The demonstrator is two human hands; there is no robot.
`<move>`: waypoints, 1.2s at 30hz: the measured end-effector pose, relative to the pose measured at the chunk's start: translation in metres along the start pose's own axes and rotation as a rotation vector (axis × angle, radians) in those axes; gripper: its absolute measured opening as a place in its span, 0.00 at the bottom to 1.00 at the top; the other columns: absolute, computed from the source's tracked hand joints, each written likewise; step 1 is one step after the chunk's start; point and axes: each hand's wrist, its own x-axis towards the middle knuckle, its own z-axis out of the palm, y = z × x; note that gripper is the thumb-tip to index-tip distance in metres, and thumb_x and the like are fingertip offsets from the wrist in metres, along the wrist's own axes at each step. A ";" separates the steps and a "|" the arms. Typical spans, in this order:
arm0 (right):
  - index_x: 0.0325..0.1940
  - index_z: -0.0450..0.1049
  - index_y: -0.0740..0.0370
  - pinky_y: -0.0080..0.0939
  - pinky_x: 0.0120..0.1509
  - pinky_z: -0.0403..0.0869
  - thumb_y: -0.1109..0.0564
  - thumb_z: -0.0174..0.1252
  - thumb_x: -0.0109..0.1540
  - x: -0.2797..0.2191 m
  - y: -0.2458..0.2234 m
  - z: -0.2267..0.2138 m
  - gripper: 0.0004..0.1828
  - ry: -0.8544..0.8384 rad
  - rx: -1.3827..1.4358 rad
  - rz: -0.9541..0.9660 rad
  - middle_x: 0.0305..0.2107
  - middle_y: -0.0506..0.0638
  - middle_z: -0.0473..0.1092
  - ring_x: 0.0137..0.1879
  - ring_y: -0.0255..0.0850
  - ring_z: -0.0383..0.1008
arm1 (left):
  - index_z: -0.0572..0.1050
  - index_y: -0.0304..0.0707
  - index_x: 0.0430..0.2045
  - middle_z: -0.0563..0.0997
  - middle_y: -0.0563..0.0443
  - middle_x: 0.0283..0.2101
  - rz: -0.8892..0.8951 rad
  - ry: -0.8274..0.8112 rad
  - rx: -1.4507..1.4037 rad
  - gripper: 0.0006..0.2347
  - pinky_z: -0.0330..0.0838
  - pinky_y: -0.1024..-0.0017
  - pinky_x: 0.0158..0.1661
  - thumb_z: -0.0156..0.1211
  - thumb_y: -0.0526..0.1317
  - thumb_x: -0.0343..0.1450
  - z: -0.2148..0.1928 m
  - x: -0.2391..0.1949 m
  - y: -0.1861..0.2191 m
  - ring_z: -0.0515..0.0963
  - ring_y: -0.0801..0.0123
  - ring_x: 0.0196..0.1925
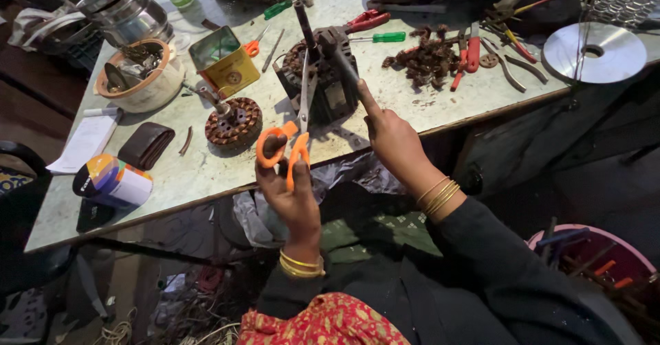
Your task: The person uses orange-handled shears to hold and manipulate copper windings on a motor stator while striking the shears with a metal rod. The person repeatedly adjusts the shears and strikes the windings to reshape or remove them.
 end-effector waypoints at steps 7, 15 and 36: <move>0.82 0.39 0.38 0.63 0.35 0.71 0.56 0.54 0.68 -0.001 0.000 0.001 0.44 0.028 -0.023 -0.024 0.24 0.64 0.70 0.29 0.63 0.73 | 0.71 0.28 0.54 0.78 0.48 0.48 0.072 0.079 0.091 0.14 0.71 0.67 0.62 0.58 0.42 0.81 -0.014 0.010 -0.009 0.76 0.68 0.54; 0.82 0.40 0.38 0.64 0.38 0.71 0.56 0.55 0.67 -0.005 -0.002 -0.007 0.45 0.017 0.047 -0.020 0.27 0.66 0.72 0.32 0.66 0.73 | 0.77 0.30 0.30 0.81 0.47 0.35 0.003 0.191 0.015 0.14 0.77 0.68 0.48 0.53 0.41 0.82 -0.061 0.067 -0.008 0.80 0.69 0.39; 0.82 0.40 0.36 0.64 0.42 0.71 0.60 0.55 0.65 -0.008 -0.014 -0.015 0.47 -0.015 0.076 -0.010 0.29 0.67 0.72 0.35 0.66 0.74 | 0.80 0.30 0.48 0.79 0.51 0.47 0.068 -0.123 0.524 0.09 0.68 0.79 0.45 0.63 0.28 0.75 -0.018 0.022 0.030 0.72 0.75 0.44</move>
